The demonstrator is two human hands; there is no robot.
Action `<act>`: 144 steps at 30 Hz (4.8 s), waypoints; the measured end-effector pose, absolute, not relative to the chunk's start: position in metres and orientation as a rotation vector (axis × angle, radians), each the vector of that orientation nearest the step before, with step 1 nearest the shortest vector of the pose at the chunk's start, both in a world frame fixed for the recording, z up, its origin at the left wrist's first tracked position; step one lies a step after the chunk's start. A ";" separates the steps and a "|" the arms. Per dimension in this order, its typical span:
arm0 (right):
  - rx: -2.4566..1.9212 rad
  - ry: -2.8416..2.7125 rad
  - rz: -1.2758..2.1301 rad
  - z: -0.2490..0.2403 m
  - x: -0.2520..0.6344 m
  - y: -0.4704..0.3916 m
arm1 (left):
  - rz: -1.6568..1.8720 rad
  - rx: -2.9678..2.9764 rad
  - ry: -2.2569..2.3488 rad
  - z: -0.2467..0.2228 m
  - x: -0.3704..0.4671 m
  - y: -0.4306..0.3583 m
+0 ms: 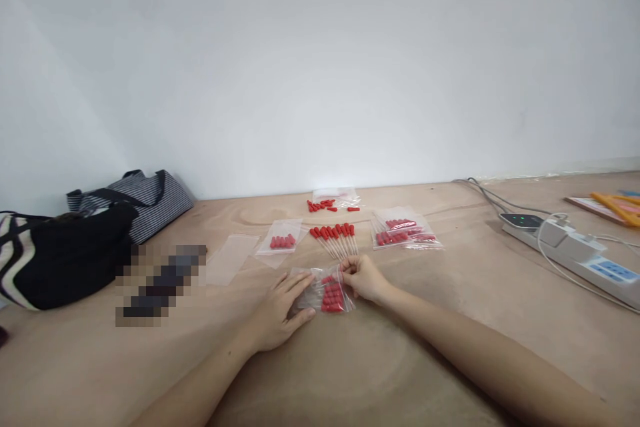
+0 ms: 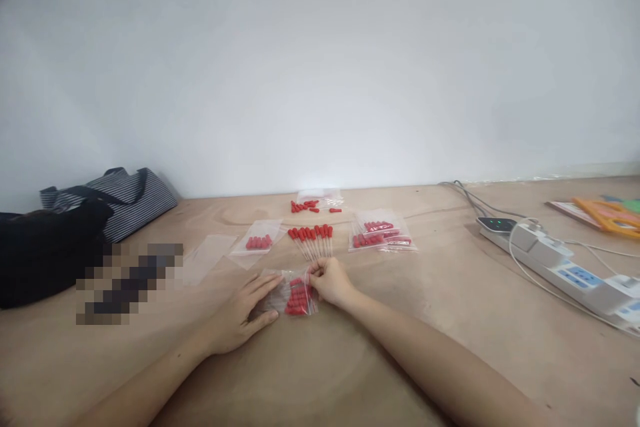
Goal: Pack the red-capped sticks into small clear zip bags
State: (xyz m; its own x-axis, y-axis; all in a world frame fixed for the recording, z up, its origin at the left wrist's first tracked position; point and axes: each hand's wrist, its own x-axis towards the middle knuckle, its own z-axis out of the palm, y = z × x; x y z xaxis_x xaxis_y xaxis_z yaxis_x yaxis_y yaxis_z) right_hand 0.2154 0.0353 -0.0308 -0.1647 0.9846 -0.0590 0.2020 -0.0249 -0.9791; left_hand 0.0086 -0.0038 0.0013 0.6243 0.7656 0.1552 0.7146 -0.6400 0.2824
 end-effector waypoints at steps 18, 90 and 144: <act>-1.058 -2.315 0.294 -0.013 0.258 0.034 | 0.895 2.743 1.753 -0.007 -0.018 0.029; -0.375 -2.255 -0.701 -0.030 0.218 0.045 | 1.311 3.318 0.656 -0.003 -0.010 0.023; -0.548 -2.273 -0.143 -0.031 0.221 0.043 | 1.034 2.069 1.546 -0.003 -0.024 0.020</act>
